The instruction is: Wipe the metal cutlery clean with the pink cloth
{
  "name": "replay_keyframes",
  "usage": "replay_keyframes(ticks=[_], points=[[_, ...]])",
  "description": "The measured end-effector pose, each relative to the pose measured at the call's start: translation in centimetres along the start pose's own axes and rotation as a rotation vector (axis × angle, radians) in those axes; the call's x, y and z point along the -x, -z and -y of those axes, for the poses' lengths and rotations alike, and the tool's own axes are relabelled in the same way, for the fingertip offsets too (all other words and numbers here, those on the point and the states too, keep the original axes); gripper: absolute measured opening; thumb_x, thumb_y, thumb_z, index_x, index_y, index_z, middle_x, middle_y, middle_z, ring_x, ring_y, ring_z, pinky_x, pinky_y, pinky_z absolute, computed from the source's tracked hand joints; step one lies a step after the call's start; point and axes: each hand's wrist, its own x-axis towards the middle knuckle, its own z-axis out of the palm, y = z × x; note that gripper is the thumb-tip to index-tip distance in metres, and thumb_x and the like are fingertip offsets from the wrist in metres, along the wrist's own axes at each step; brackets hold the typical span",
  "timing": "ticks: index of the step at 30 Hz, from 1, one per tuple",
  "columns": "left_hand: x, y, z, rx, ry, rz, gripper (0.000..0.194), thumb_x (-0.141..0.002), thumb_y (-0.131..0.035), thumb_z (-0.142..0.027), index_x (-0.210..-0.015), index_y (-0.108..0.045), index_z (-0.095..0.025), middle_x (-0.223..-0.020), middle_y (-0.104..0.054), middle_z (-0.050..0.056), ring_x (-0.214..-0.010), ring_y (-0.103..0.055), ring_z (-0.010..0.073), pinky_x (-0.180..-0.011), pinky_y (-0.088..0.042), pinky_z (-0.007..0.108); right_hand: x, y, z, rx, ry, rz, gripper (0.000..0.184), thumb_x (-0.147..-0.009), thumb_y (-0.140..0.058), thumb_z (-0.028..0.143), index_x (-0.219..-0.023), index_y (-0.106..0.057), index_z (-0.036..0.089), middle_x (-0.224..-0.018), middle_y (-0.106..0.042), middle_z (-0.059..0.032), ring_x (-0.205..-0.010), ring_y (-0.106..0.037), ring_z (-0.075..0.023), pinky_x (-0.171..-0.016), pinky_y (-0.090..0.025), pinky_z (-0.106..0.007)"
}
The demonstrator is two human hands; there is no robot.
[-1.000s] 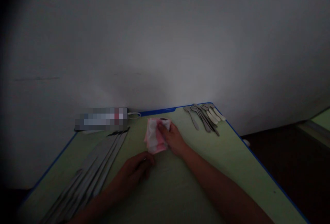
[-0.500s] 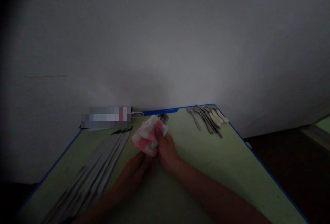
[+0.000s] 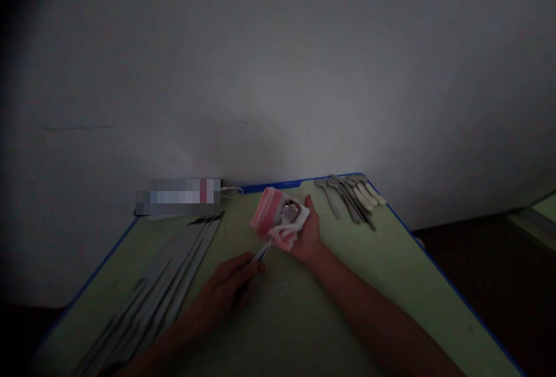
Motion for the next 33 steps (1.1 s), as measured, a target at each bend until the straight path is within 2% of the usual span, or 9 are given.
replay_keyframes(ticks=[4,8,11,13,16,22,26,30,33], points=[[0.0,-0.2,0.0,-0.005,-0.020,-0.096,0.033,-0.086,-0.037,-0.044,-0.087,-0.053,-0.016,-0.042,-0.040,-0.008,-0.033,-0.035,0.0069,-0.033,-0.027,0.016,0.0,-0.1,-0.3,0.025,-0.050,0.061,0.050,-0.079,-0.034,0.058,-0.077,-0.060,0.016,-0.066,-0.067,-0.0051,-0.051,-0.058,-0.0168,-0.046,-0.046,-0.029],[0.0,-0.4,-0.4,-0.032,-0.055,-0.178,0.032,-0.086,-0.036,-0.044,-0.087,-0.051,-0.016,-0.043,-0.041,-0.009,-0.032,-0.036,0.0068,-0.034,-0.027,0.017,-0.2,-0.1,-0.7,-0.052,0.021,0.136,0.041,-0.082,-0.036,0.050,-0.073,-0.059,0.018,-0.068,-0.067,-0.0026,-0.052,-0.058,-0.0138,-0.046,-0.045,-0.024],[0.0,-0.4,-0.8,-0.119,-0.054,-0.164,0.032,-0.086,-0.036,-0.044,-0.085,-0.052,-0.016,-0.043,-0.043,-0.008,-0.032,-0.037,0.0071,-0.035,-0.029,0.017,-0.3,0.1,-0.5,-0.028,-0.044,0.103,0.042,-0.081,-0.036,0.053,-0.076,-0.060,0.018,-0.068,-0.067,-0.0030,-0.044,-0.053,-0.0120,-0.045,-0.046,-0.026],[0.0,-0.4,-1.0,-0.180,-0.030,-0.109,0.032,-0.086,-0.036,-0.044,-0.083,-0.052,-0.016,-0.042,-0.044,-0.008,-0.033,-0.039,0.0077,-0.036,-0.031,0.018,-0.5,0.3,-0.1,0.011,-0.047,0.024,0.046,-0.080,-0.035,0.056,-0.076,-0.060,0.017,-0.066,-0.067,-0.0044,-0.048,-0.055,-0.0151,-0.049,-0.048,-0.032],[0.1,-0.4,-1.2,-0.236,-0.013,-0.089,0.032,-0.086,-0.035,-0.043,-0.083,-0.054,-0.017,-0.041,-0.045,-0.008,-0.033,-0.042,0.0088,-0.037,-0.032,0.018,-0.7,0.5,0.5,0.030,0.051,-0.063,0.050,-0.081,-0.031,0.056,-0.075,-0.060,0.016,-0.064,-0.067,-0.0059,-0.058,-0.061,-0.0204,-0.057,-0.050,-0.039],[0.3,-0.6,-1.1,-0.245,-0.081,-0.264,0.034,-0.086,-0.034,-0.043,-0.086,-0.055,-0.016,-0.042,-0.044,-0.007,-0.033,-0.042,0.0088,-0.037,-0.033,0.019,-0.7,0.3,0.3,0.058,0.044,0.039,0.044,-0.082,-0.033,0.050,-0.083,-0.061,0.016,-0.075,-0.069,-0.0063,-0.068,-0.063,-0.0206,-0.070,-0.049,-0.040],[0.1,-0.2,-1.0,-0.231,-0.116,-0.321,0.034,-0.087,-0.033,-0.043,-0.094,-0.053,-0.016,-0.047,-0.046,-0.007,-0.033,-0.042,0.0084,-0.037,-0.034,0.019,-0.6,0.1,0.0,0.076,0.062,0.078,0.041,-0.080,-0.037,0.047,-0.091,-0.060,0.015,-0.082,-0.068,-0.0062,-0.077,-0.062,-0.0214,-0.075,-0.047,-0.040],[-0.1,0.1,-1.0,-0.270,-0.082,-0.279,0.034,-0.087,-0.032,-0.043,-0.095,-0.052,-0.016,-0.051,-0.050,-0.006,-0.032,-0.043,0.0089,-0.035,-0.035,0.020,-1.0,0.4,-0.1,0.099,0.060,0.080,0.038,-0.081,-0.038,0.044,-0.093,-0.060,0.016,-0.081,-0.068,-0.0039,-0.074,-0.062,-0.0194,-0.075,-0.048,-0.037],[-0.1,0.1,-1.2,-0.341,-0.079,-0.221,0.033,-0.087,-0.033,-0.042,-0.086,-0.054,-0.016,-0.048,-0.050,-0.006,-0.035,-0.046,0.0098,-0.038,-0.036,0.020,-1.4,0.7,0.0,0.095,0.074,0.054,0.033,-0.081,-0.040,0.040,-0.086,-0.061,0.015,-0.076,-0.068,-0.0032,-0.069,-0.063,-0.0167,-0.074,-0.048,-0.032]])
